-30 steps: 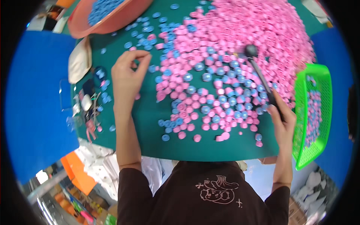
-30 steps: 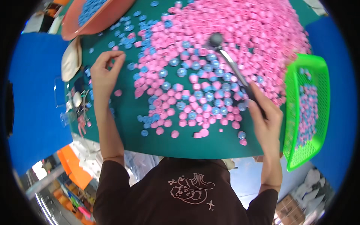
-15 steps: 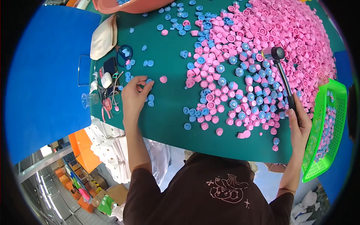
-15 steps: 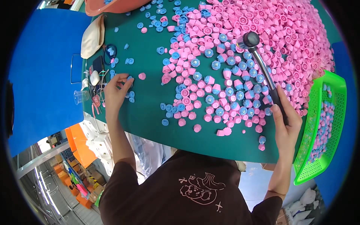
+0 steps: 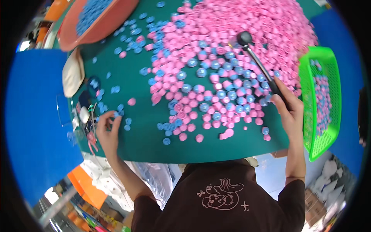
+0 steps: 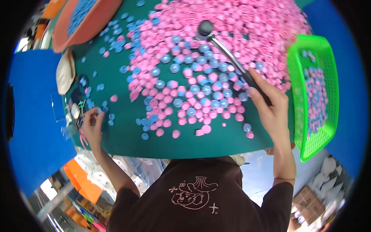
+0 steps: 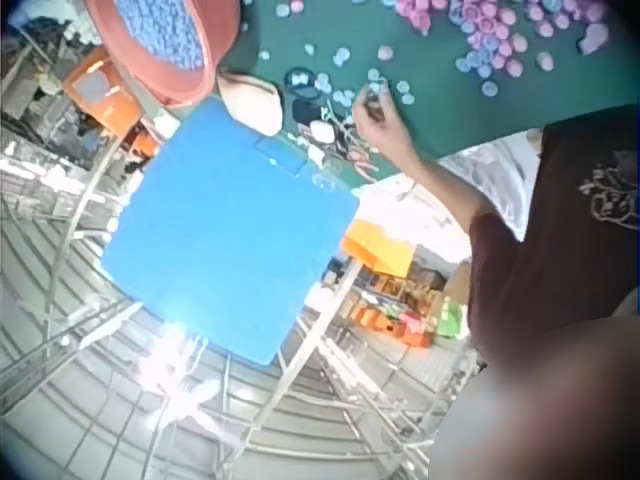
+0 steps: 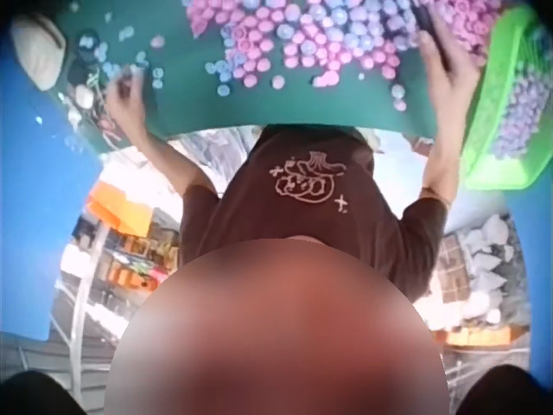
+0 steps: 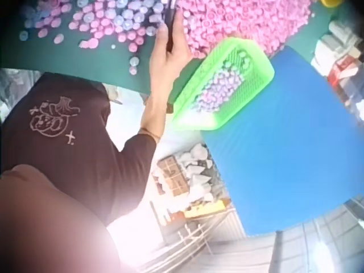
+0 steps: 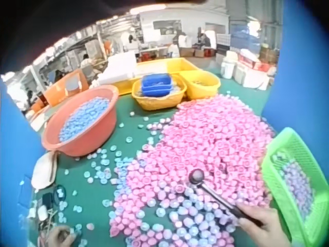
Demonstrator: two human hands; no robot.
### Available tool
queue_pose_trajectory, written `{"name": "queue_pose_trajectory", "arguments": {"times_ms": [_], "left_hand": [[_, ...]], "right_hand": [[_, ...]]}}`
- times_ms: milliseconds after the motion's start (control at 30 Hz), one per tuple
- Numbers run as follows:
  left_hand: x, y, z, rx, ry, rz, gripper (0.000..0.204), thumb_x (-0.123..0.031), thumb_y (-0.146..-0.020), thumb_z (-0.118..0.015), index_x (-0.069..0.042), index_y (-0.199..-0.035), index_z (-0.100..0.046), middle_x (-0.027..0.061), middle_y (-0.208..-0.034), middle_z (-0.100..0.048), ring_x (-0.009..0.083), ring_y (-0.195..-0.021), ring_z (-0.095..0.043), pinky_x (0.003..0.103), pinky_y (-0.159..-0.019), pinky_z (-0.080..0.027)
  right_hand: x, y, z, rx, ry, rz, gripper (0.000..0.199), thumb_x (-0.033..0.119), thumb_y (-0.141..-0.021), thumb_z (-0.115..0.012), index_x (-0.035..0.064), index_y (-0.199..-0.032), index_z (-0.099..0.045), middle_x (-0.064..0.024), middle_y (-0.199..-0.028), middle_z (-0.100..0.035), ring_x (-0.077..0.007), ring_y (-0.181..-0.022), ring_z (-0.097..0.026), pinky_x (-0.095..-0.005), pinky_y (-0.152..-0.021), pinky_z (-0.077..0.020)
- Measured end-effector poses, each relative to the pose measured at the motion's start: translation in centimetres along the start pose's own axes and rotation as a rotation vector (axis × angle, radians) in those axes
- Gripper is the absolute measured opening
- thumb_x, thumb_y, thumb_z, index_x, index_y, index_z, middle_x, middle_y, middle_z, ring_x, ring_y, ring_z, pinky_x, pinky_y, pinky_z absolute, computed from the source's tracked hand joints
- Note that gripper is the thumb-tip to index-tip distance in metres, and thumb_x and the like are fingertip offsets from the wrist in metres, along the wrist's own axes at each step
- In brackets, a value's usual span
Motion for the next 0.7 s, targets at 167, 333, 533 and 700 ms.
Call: {"name": "queue_pose_trajectory", "arguments": {"times_ms": [167,333,533,700], "left_hand": [[-16.6,-5.8,-8.0,0.108,0.225,-0.327,0.028,-0.003,-0.076,-0.077,-0.005,-0.103,-0.07,0.0031,-0.086,-0.067,0.0129,-0.071,-0.056,0.026,-0.065,-0.046],[-25.7,-8.0,-15.5,0.235,0.289,-0.683,0.022,-0.009,-0.076,-0.076,-0.004,-0.096,-0.069,0.0081,-0.09,-0.069,0.0237,-0.083,-0.062,0.035,-0.075,-0.049],[-27.2,-9.5,-19.6,0.326,0.228,-0.758,0.022,-0.011,-0.073,-0.077,-0.003,-0.091,-0.069,0.0086,-0.085,-0.064,0.0281,-0.083,-0.057,0.039,-0.076,-0.046],[-27.3,-9.8,-20.0,0.323,0.174,-0.791,0.023,-0.011,-0.07,-0.078,-0.004,-0.09,-0.069,0.0073,-0.088,-0.064,0.0269,-0.086,-0.056,0.038,-0.077,-0.046]], "right_hand": [[-0.1,0.2,0.9,-0.049,0.025,0.099,0.043,0.008,-0.091,-0.065,0.0044,-0.133,-0.058,0.0006,-0.091,-0.067,-0.0046,-0.072,-0.052,-0.0202,-0.064,-0.0422],[-0.3,0.1,0.7,0.004,0.035,0.096,0.044,0.008,-0.089,-0.067,0.0045,-0.132,-0.059,-0.0038,-0.091,-0.069,-0.0053,-0.07,-0.052,-0.0212,-0.064,-0.0429],[-1.0,-0.1,1.2,0.017,0.039,0.073,0.045,0.007,-0.089,-0.067,0.0046,-0.132,-0.059,-0.0052,-0.09,-0.068,-0.0066,-0.067,-0.051,-0.0217,-0.062,-0.0424],[-1.3,-0.6,1.2,0.037,0.064,0.055,0.044,0.005,-0.088,-0.067,0.0041,-0.131,-0.06,-0.0096,-0.093,-0.071,-0.0097,-0.072,-0.059,-0.0239,-0.068,-0.047]]}}
Point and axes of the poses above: each hand's wrist, its own y-axis away from the middle knuckle, its own z-axis out of the back of the hand, x = y × z, the point moved 8 cm from there along -y, towards the middle knuckle
